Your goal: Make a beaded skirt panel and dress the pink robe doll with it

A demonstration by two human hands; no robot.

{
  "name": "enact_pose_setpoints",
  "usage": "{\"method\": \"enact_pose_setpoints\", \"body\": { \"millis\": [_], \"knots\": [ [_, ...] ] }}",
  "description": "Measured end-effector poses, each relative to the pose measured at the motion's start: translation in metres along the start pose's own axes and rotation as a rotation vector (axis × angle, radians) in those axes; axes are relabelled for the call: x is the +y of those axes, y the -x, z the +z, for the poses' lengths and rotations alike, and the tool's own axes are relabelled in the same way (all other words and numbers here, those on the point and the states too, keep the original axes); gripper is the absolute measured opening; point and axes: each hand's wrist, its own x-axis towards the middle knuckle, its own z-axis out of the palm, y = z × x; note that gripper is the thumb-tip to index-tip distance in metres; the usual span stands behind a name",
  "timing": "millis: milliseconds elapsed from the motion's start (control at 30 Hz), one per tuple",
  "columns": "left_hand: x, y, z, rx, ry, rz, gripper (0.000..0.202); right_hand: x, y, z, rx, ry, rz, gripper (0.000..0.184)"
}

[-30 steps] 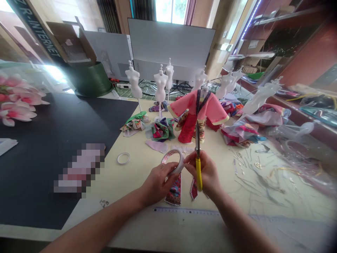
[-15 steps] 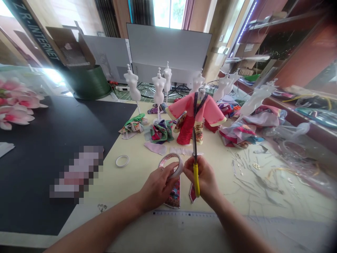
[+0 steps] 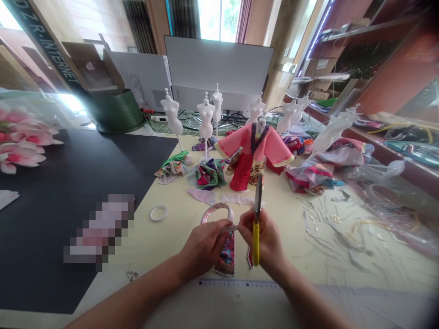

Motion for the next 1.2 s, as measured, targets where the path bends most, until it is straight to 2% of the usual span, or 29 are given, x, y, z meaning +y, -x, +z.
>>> {"method": "enact_pose_setpoints", "body": {
  "millis": [300, 500, 600, 767, 900, 1067, 1200],
  "knots": [
    [0.002, -0.002, -0.001, 0.044, 0.106, -0.022, 0.013, -0.003, 0.0, 0.0, 0.024, 0.019, -0.052, 0.014],
    [0.004, -0.003, -0.002, 0.046, 0.212, -0.14, 0.008, -0.002, 0.001, 0.001, 0.023, -0.016, -0.063, 0.013],
    [0.005, -0.004, -0.005, 0.039, 0.303, -0.246, 0.009, 0.001, 0.002, -0.001, 0.007, -0.006, -0.049, 0.012],
    [0.009, -0.009, -0.017, 0.048, 0.519, -0.477, 0.015, 0.003, -0.001, -0.007, -0.004, 0.217, 0.018, 0.02],
    [0.011, -0.016, -0.027, 0.083, 0.695, -0.654, 0.021, -0.003, -0.002, -0.015, -0.188, 0.348, 0.062, 0.024],
    [0.007, -0.019, -0.031, 0.17, 0.845, -0.727, 0.026, -0.004, -0.002, -0.021, -0.319, 0.575, 0.017, 0.041],
    [0.003, -0.017, -0.033, 0.201, 0.909, -0.741, 0.027, 0.0, -0.003, -0.02, -0.347, 0.754, -0.052, 0.04]
  ]
}}
